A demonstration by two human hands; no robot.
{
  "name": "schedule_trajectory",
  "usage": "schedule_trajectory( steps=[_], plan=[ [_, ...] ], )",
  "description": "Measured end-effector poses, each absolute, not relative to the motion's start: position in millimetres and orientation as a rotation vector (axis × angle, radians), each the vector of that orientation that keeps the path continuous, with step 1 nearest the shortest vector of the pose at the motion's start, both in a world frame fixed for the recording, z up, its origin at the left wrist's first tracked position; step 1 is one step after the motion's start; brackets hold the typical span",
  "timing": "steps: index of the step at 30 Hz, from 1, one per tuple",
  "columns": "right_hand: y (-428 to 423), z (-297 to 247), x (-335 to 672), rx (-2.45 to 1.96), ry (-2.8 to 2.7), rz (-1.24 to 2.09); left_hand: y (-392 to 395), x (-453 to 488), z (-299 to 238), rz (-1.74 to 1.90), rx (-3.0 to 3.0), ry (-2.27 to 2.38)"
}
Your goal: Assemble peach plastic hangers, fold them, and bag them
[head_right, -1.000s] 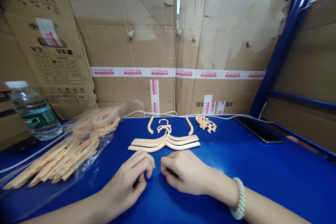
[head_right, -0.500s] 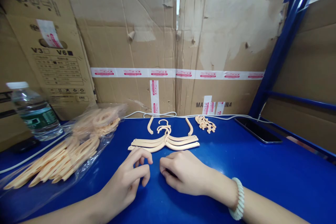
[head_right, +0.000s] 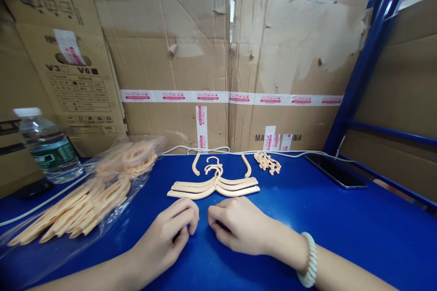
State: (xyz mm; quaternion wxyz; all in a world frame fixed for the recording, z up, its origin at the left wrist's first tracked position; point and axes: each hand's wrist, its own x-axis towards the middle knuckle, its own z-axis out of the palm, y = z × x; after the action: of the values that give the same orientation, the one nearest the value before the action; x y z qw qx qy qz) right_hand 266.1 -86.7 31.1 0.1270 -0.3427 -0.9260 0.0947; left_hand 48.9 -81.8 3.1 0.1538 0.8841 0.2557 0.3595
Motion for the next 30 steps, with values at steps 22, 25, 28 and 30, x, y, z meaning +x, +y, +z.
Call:
schedule_trajectory(
  steps=[22,25,28,30],
  plan=[
    [-86,33,266,-0.971,-2.688,0.264,-82,48,8,1.133,2.531,0.764],
    [-78,41,273,-0.986,-2.578,0.213,-77,47,19,1.233,2.578,0.715],
    [-59,60,283,-1.153,-2.393,0.207,-69,47,39,1.292,2.661,0.749],
    [-40,74,288,-1.356,-2.312,0.217,-60,47,57,1.162,2.69,0.965]
  ],
)
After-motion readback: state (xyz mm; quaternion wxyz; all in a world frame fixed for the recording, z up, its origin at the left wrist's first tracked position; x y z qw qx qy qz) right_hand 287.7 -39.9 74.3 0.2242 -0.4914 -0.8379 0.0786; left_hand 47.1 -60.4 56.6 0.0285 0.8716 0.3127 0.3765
